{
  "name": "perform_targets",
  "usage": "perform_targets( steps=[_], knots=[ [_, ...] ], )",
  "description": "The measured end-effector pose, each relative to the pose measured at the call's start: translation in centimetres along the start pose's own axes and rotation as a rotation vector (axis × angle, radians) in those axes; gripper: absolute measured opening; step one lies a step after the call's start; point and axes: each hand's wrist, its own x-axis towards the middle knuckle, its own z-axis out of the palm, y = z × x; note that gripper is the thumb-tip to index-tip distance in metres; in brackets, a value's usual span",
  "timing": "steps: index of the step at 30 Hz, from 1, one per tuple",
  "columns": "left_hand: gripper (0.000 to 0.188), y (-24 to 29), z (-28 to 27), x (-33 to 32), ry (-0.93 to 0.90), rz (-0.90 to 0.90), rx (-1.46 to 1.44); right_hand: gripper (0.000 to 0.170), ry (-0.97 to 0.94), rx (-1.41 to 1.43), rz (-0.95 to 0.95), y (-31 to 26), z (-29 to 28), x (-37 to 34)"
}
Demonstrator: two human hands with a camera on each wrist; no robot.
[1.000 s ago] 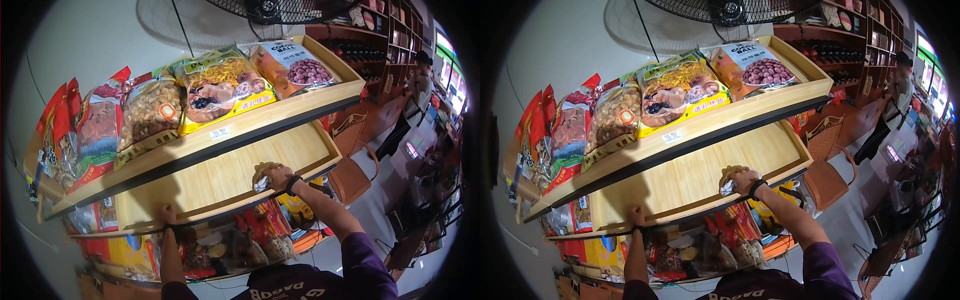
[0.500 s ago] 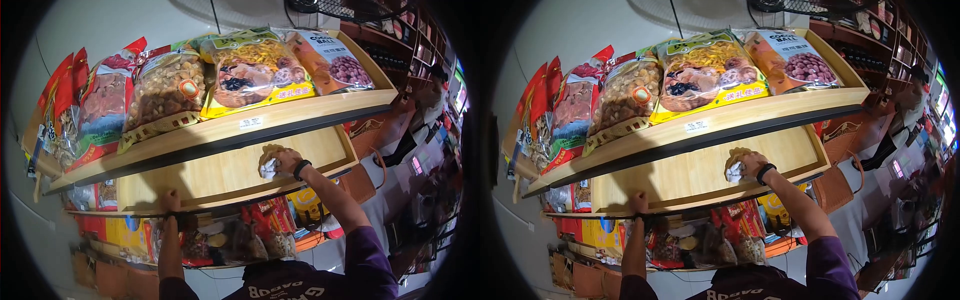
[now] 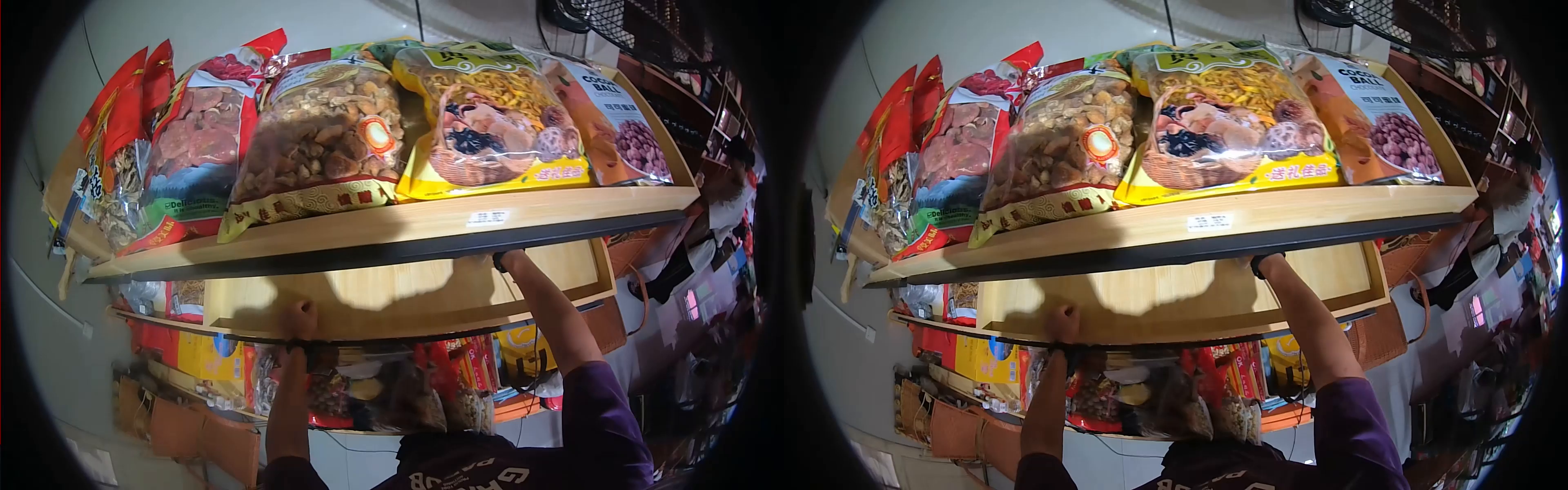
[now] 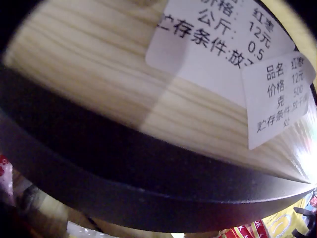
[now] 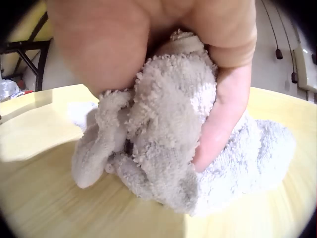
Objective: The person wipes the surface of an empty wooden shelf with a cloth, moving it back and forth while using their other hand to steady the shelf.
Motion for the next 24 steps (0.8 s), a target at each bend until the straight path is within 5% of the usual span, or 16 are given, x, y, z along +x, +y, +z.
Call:
perform_targets(
  steps=[24],
  knots=[
    [0.034, 0.0, 0.1, -0.2, -0.069, -0.087, -0.074, 0.041, 0.247, 0.062, -0.034, 1.6, 5.1, 1.0]
  ],
)
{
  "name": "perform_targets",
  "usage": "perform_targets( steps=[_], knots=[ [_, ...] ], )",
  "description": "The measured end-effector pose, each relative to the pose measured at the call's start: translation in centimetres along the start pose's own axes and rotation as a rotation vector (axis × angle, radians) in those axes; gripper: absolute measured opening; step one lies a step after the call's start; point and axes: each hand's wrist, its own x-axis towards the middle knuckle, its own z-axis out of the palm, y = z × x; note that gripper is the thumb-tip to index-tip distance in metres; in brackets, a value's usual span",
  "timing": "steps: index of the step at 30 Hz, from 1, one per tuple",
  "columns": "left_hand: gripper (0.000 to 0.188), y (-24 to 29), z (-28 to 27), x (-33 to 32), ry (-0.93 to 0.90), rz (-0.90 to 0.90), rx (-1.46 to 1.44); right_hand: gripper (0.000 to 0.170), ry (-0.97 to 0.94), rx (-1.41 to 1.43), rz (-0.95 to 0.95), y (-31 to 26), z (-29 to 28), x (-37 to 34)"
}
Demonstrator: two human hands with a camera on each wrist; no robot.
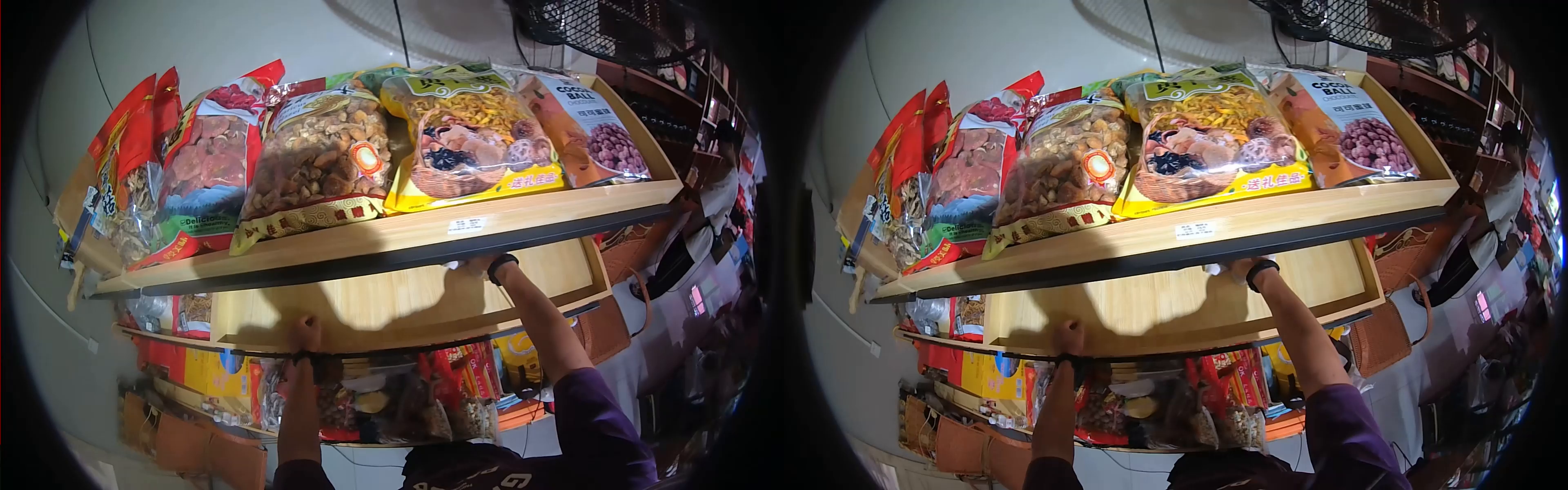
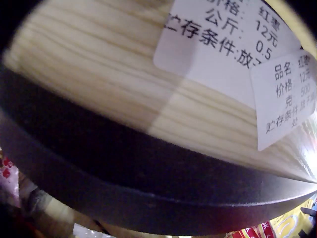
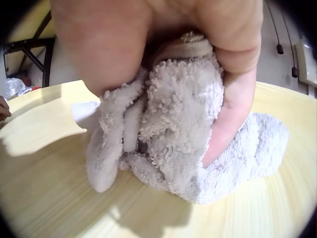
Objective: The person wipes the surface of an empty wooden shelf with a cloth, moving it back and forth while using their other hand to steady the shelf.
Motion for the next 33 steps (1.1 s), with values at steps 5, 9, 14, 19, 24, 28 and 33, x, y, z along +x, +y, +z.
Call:
perform_targets(
  steps=[5, 9, 14, 19, 24, 28, 33],
  knots=[
    [0.033, 0.6, -0.7, -0.5, -0.008, 0.024, -0.034, 0.050, -0.258, -0.045, 0.171, -4.5, -7.3, -3.9],
    [0.033, 0.8, -1.0, -0.5, 0.002, 0.045, -0.039, 0.050, -0.224, 0.060, 0.147, -6.0, -9.4, -7.4],
    [0.031, -0.1, -0.1, -0.3, 0.036, 0.039, -0.055, 0.051, -0.190, 0.107, -0.019, -5.8, -8.3, -11.3],
    [0.031, 0.0, 0.0, -0.4, 0.068, 0.040, -0.039, 0.053, -0.299, 0.141, 0.069, -7.8, -9.1, -13.7],
    [0.034, 0.1, -0.3, -0.4, 0.058, 0.044, -0.039, 0.053, -0.279, 0.049, 0.106, -9.0, -9.9, -14.5],
    [0.034, -0.1, -0.1, -0.4, 0.079, 0.056, -0.041, 0.050, -0.292, 0.001, 0.085, -8.7, -9.0, -14.2],
    [0.038, 0.5, -0.8, -0.4, 0.002, -0.025, 0.002, 0.050, -0.325, -0.017, 0.030, -8.0, -7.8, -13.2]
  ],
)
